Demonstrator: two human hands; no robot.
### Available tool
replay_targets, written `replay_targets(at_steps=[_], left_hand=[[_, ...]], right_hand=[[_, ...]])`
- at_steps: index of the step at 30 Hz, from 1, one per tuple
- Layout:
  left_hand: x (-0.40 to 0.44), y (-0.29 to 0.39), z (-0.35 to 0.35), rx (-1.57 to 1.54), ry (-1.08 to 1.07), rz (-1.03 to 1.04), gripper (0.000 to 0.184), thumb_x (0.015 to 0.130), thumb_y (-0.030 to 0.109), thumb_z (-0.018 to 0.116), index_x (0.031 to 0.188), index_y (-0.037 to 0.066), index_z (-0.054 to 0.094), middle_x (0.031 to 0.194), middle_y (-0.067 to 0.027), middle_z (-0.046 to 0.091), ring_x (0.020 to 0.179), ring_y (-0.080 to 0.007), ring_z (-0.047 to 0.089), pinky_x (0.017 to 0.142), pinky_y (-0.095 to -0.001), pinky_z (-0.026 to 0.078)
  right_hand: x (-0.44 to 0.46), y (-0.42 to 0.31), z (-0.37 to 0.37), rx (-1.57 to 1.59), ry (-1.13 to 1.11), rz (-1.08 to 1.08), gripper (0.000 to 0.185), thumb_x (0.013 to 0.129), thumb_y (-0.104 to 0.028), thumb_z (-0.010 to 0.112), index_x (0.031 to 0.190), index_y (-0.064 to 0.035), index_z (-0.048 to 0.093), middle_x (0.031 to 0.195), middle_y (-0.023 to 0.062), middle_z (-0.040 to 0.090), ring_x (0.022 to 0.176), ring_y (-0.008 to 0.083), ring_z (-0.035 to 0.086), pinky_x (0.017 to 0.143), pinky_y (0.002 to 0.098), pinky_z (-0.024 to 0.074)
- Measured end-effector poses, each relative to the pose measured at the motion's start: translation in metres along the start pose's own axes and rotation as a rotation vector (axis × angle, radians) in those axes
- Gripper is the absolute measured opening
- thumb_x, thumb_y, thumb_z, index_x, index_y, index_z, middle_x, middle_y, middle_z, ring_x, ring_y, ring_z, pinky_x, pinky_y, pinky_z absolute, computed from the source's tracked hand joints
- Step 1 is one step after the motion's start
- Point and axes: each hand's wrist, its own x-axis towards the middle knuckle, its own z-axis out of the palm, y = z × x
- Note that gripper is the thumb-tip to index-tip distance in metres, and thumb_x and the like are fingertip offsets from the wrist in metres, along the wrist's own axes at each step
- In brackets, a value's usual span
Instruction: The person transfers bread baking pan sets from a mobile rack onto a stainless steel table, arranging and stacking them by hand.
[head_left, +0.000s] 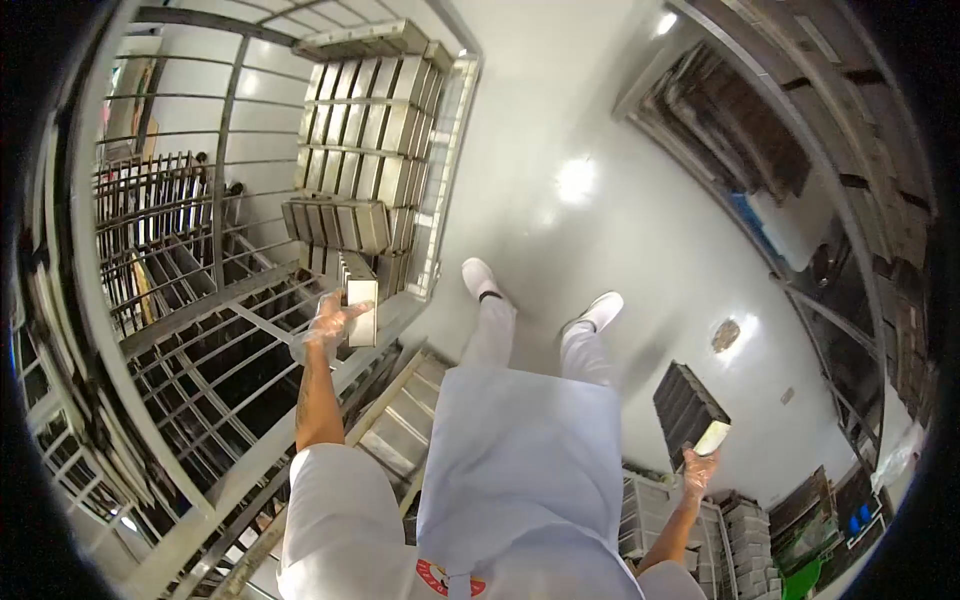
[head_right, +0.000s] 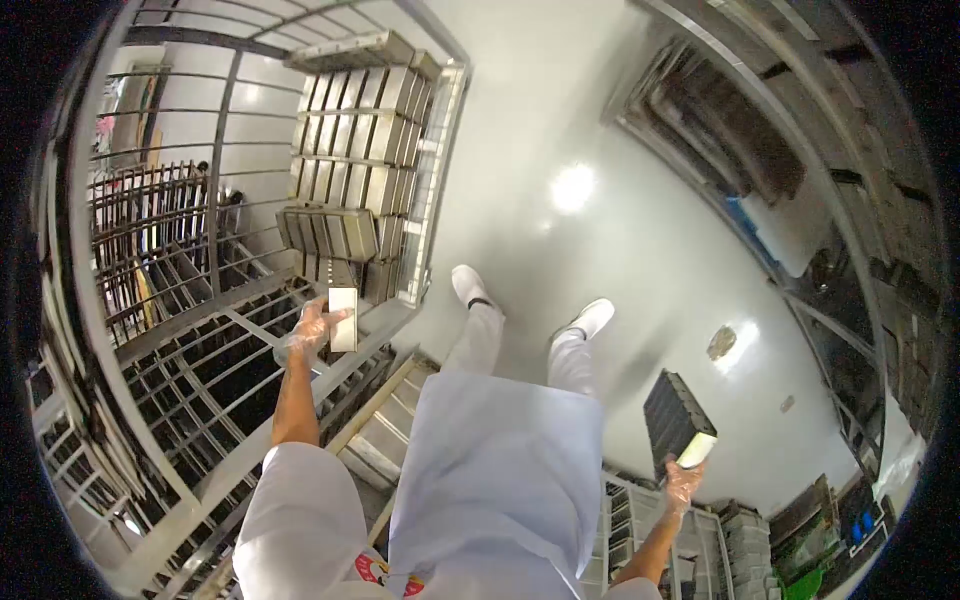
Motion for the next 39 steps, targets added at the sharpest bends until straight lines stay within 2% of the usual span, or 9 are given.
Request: replay_targets(at_steps=[7,10,12,15,19,22,26,28,39], left_hand=[[-0.179,0.107,0.037,-0.702,0.083,0.196,0.070,0.086,0.044,0.066,0.137,0.000,0.049,0.127,-0.0186,0.058,0.117,-0.0289,0.057,0.097,-0.0410,0.045],[-0.180,0.093,0.074,-0.909,0.246,0.188,0.079,0.091,0.055,0.053,0.143,-0.002,0.040,0.123,-0.0189,0.058,0.113,-0.0289,0.057,0.086,-0.0444,0.048],[-0.173,0.081,0.086,-0.706,0.277,0.274,0.084,0.092,0.061,0.049,0.143,-0.004,0.040,0.114,-0.0168,0.064,0.064,-0.0180,0.061,0.046,-0.0317,0.045],[-0.205,0.170,0.113,-0.884,0.169,0.307,0.084,0.091,0.068,0.043,0.153,0.014,0.028,0.148,-0.0183,0.039,0.117,-0.0272,0.056,0.083,-0.0414,0.051],[-0.175,0.252,0.157,-0.829,0.003,0.278,0.097,0.084,0.073,0.052,0.154,0.013,0.023,0.162,-0.0127,0.011,0.149,-0.0328,0.011,0.117,-0.0500,0.019],[-0.135,0.295,0.199,-0.654,-0.061,0.339,0.101,0.082,0.072,0.056,0.155,0.010,0.022,0.162,-0.0141,0.012,0.147,-0.0349,0.017,0.118,-0.0501,0.015],[-0.137,0.334,0.261,-0.595,-0.214,0.579,0.092,0.086,0.057,0.065,0.144,-0.008,0.036,0.149,-0.0192,0.039,0.132,-0.0313,0.043,0.110,-0.0410,0.033],[-0.140,0.351,0.285,-0.325,-0.050,0.477,0.068,0.086,0.044,0.073,0.116,-0.014,0.057,0.106,-0.0176,0.064,0.090,-0.0264,0.060,0.083,-0.0399,0.050],[-0.205,0.427,0.408,-0.112,-0.166,0.497,0.060,0.092,0.040,0.064,0.130,-0.005,0.051,0.124,-0.0128,0.056,0.111,-0.0240,0.053,0.098,-0.0364,0.040]], right_hand=[[-0.013,0.005,-0.034,-0.075,0.117,-0.026,0.072,0.065,-0.028,0.082,0.125,-0.0022,0.051,0.108,0.0160,0.066,0.097,0.0299,0.063,0.086,0.0396,0.0502],[-0.024,0.020,-0.047,-0.068,0.234,-0.108,0.077,0.066,-0.035,0.080,0.129,-0.0032,0.051,0.116,0.0195,0.065,0.108,0.0349,0.062,0.094,0.0407,0.0492],[-0.049,0.001,-0.058,0.018,0.255,0.150,0.080,0.065,-0.041,0.079,0.130,-0.0032,0.051,0.118,0.0212,0.065,0.111,0.0368,0.061,0.096,0.0410,0.0487],[-0.071,-0.001,-0.084,0.218,0.401,0.249,0.077,0.062,-0.038,0.078,0.127,-0.0022,0.053,0.116,0.0212,0.065,0.109,0.0366,0.062,0.097,0.0422,0.0479],[-0.086,0.037,-0.098,0.398,0.648,0.302,0.069,0.063,-0.035,0.076,0.120,-0.0011,0.057,0.110,0.0209,0.067,0.103,0.0379,0.064,0.092,0.0433,0.0492],[-0.100,0.083,-0.122,0.521,0.808,0.314,0.063,0.065,-0.033,0.076,0.116,-0.0010,0.059,0.105,0.0193,0.068,0.096,0.0362,0.064,0.086,0.0427,0.0502],[-0.127,0.081,-0.161,0.803,0.994,0.251,0.054,0.066,-0.026,0.076,0.111,-0.0010,0.060,0.095,0.0153,0.068,0.085,0.0309,0.063,0.079,0.0409,0.0503],[-0.114,0.109,-0.172,0.775,1.015,0.303,0.051,0.066,-0.023,0.076,0.110,-0.0009,0.060,0.091,0.0138,0.067,0.082,0.0289,0.062,0.078,0.0401,0.0505],[-0.092,0.089,-0.395,0.308,1.142,0.410,0.047,0.067,-0.022,0.075,0.103,0.0021,0.059,0.092,0.0194,0.067,0.082,0.0324,0.065,0.075,0.0429,0.0513]])
